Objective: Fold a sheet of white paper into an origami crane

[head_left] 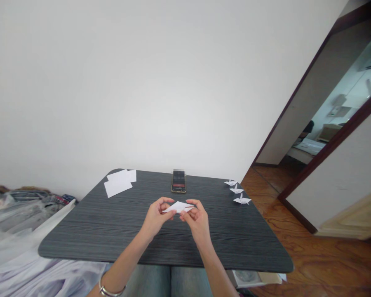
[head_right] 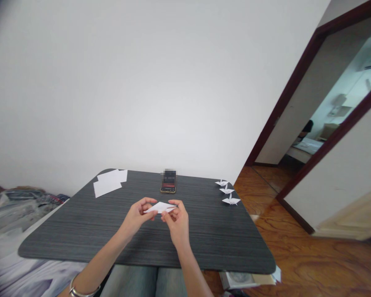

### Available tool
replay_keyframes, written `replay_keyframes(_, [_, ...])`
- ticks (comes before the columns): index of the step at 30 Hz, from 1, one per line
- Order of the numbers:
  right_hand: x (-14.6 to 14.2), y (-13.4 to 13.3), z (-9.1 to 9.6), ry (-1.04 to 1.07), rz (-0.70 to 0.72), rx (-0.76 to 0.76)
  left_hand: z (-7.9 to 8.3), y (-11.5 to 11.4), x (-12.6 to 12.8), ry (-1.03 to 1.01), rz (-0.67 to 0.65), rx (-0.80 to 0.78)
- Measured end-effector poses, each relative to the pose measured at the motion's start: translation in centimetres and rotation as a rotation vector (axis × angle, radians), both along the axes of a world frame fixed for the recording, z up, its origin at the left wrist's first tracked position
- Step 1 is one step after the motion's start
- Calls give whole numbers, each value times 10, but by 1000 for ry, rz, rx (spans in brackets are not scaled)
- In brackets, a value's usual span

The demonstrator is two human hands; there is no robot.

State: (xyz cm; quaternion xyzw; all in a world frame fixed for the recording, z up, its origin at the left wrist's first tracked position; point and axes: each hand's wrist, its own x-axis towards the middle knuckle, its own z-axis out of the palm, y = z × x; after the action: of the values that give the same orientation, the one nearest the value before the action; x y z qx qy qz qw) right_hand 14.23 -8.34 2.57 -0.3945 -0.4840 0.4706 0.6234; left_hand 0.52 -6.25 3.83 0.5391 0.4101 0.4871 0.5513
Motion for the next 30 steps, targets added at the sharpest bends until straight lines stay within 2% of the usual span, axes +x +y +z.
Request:
replay_keyframes(7, [-1, 1, 0, -10, -43, 8, -2, 0, 3, 24, -72, 19])
replay_keyframes(14, [1, -1, 2, -40, 26, -15, -4, 2, 0, 12, -92, 5])
replay_keyframes(20, [3, 6, -7, -26, 7, -21, -3, 5, -10, -34, -206, -130])
replay_keyframes(30, [9, 10, -13, -3, 13, -69, 8, 3, -26, -56, -432, -98])
